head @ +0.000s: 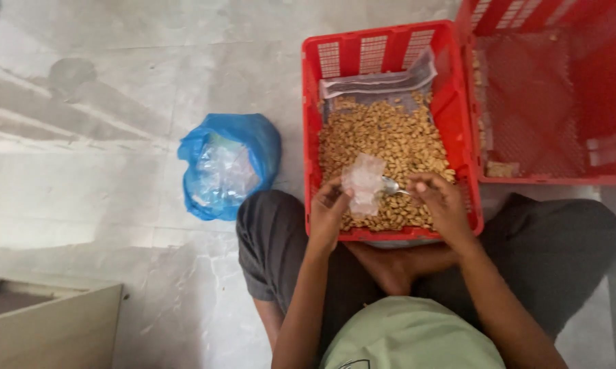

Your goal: A person sitting on the floor is manually packaging peanuts from a red crate into small individual plastic bags using their hands and a spoon.

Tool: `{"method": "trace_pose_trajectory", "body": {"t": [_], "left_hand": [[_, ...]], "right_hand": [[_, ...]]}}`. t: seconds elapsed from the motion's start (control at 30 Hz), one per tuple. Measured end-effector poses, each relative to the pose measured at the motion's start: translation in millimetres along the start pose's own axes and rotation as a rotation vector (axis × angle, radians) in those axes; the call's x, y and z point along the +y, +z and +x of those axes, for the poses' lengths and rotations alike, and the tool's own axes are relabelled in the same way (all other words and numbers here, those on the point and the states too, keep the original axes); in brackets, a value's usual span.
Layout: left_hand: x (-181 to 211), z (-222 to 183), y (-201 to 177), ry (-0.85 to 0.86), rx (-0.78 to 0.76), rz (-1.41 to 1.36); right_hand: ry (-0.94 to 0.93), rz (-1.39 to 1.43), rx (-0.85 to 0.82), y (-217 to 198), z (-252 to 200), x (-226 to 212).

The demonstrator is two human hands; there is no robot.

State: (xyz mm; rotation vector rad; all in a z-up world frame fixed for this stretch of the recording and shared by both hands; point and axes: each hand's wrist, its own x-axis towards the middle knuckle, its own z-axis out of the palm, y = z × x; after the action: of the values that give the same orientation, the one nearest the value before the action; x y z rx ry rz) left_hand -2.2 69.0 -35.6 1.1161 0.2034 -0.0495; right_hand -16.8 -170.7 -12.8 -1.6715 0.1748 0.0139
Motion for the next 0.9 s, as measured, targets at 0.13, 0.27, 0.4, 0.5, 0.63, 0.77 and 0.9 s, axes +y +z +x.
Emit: {"method": "trace_pose_trajectory", "body": {"t": [0.13, 0.27, 0.4, 0.5, 0.63, 0.77, 0.9], "left_hand": [[-10, -13, 10, -0.045, -0.063, 0.075], [-10, -20, 3, -0.126, -0.069, 0.093], [-8, -19, -2, -0.177, -0.048, 0.007], [10, -17, 1, -0.216, 0.011, -0.098], [61, -1, 4, 0.130, 0.327, -0.148], [67, 46, -66, 0.422, 0.738, -0.228], [84, 77, -112, 0.345, 0.885, -0.363]], "right_hand": [[-0.011, 0.116, 0.051, 23, 2, -12], [-0.125, 0.099, 0.045, 36, 6, -17], [-0.007, 0.330, 0.247, 43, 9, -28], [0.049, 0.465, 0.386, 27, 13, -19], [0.106, 0.395, 0.430, 4, 19, 32], [0.176, 0.358, 0.409, 3, 23, 41], [0.178, 0.297, 0.328, 11, 18, 21]]}}
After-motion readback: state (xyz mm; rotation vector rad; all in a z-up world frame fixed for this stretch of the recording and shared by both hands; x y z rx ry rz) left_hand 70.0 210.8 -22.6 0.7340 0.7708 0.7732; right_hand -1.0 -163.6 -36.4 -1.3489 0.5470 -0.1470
